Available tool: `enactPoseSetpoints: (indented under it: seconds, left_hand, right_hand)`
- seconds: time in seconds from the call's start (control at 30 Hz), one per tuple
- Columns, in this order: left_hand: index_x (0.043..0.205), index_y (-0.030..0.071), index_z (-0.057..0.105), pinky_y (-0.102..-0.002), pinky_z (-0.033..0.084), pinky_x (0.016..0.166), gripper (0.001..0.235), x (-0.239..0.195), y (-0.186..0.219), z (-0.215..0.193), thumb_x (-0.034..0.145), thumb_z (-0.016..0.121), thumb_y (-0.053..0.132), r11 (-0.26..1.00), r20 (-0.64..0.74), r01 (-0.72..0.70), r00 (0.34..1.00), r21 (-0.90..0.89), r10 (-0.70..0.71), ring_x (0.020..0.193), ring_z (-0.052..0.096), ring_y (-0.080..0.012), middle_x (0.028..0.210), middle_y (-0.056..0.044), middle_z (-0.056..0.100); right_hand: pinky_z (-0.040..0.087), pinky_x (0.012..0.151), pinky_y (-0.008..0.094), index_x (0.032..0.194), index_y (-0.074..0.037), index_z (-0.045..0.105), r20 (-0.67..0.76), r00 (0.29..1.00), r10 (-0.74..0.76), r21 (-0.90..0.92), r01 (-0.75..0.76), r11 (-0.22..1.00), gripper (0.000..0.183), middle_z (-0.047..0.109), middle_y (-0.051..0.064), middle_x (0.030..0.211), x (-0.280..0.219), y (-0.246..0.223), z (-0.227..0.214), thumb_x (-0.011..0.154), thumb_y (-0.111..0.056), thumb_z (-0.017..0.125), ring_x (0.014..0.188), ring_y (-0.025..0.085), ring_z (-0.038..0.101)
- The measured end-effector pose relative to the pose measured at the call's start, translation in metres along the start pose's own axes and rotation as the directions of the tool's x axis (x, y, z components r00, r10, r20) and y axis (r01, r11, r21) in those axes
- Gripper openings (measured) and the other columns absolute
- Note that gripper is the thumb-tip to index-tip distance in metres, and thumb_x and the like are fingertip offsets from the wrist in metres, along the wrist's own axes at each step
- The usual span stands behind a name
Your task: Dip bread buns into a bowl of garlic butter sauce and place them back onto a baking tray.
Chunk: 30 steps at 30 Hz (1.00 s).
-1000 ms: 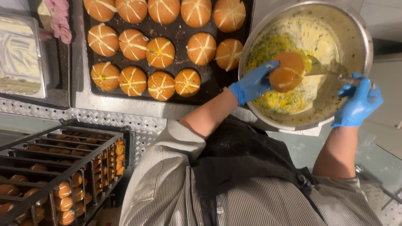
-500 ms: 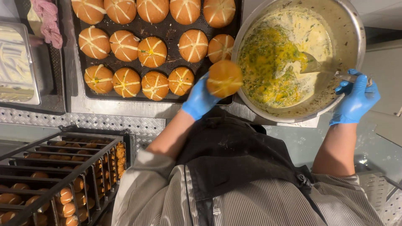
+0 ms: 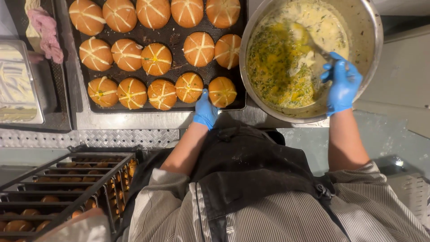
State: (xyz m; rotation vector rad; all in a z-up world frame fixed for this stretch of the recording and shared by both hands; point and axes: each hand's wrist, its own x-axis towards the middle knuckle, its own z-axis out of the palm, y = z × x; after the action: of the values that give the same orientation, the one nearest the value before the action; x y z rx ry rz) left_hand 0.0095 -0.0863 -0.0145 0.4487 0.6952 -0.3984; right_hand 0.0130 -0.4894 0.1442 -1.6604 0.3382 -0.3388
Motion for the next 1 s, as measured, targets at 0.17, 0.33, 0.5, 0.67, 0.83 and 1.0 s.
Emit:
enactPoseSetpoints:
  seconds: [0.17,0.33,0.5,0.67,0.83,1.0]
  left_hand:
    - [0.151,0.006,0.042,-0.051,0.039,0.118,0.064,-0.045,0.01,0.033,0.102,0.052,0.046,0.997,-0.156,-0.04,0.986,0.063,0.05,0.141,0.048,-0.0338,0.154,-0.015,0.048]
    - [0.161,0.004,0.022,-0.046,0.024,0.126,0.084,-0.054,0.012,0.029,0.101,0.05,0.056,0.994,-0.008,-0.064,0.998,0.087,0.065,0.152,0.034,-0.0305,0.165,-0.015,0.034]
    - [0.161,0.005,0.025,-0.041,0.021,0.125,0.08,-0.101,0.043,0.069,0.099,0.055,0.045,0.819,0.072,-0.195,0.98,0.54,0.186,0.152,0.031,-0.0239,0.166,-0.011,0.032]
    - [0.157,-0.003,0.033,-0.039,0.031,0.124,0.067,-0.069,0.115,0.077,0.103,0.059,0.027,0.33,0.394,-0.528,0.83,0.783,0.394,0.151,0.036,-0.0274,0.162,-0.018,0.038]
    - [0.152,-0.006,0.038,-0.04,0.038,0.119,0.063,-0.002,0.186,0.09,0.102,0.061,0.024,0.008,0.346,-0.397,0.808,0.918,0.477,0.14,0.05,-0.0307,0.15,-0.023,0.052]
    - [0.149,-0.007,0.042,-0.047,0.042,0.115,0.06,0.008,0.204,0.108,0.101,0.06,0.024,-0.338,0.435,-0.311,0.805,0.889,0.404,0.133,0.055,-0.0396,0.142,-0.028,0.058]
  right_hand:
    - [0.05,0.064,0.025,0.131,0.003,0.068,0.035,0.995,0.098,0.093,-0.101,0.991,0.035,0.071,0.007,0.095,-0.022,-0.006,0.024,0.116,-0.026,0.056,0.072,0.012,0.063]
    - [0.049,0.062,0.025,0.122,0.005,0.07,0.047,0.977,0.209,0.19,-0.214,0.958,0.03,0.071,0.009,0.091,-0.041,-0.017,0.034,0.115,-0.022,0.058,0.069,0.013,0.062]
    - [0.047,0.059,0.025,0.119,0.004,0.069,-0.025,0.946,0.322,0.222,-0.309,0.925,0.027,0.072,0.01,0.09,-0.058,-0.04,0.02,0.112,-0.018,0.054,0.066,0.013,0.061]
    - [0.048,0.065,0.025,0.123,0.005,0.071,-0.15,0.967,0.205,0.227,-0.169,0.959,0.03,0.068,0.01,0.091,-0.078,-0.044,-0.024,0.12,-0.016,0.05,0.071,0.014,0.06]
    - [0.048,0.07,0.022,0.124,0.007,0.069,-0.254,0.957,-0.142,-0.285,0.066,0.956,0.031,0.071,0.011,0.101,-0.089,-0.035,-0.058,0.124,-0.012,0.046,0.076,0.011,0.058]
    - [0.045,0.068,0.022,0.126,0.008,0.068,-0.302,0.95,-0.081,-0.273,-0.004,0.962,0.032,0.063,0.008,0.092,-0.115,-0.011,-0.044,0.127,-0.018,0.049,0.074,0.011,0.056]
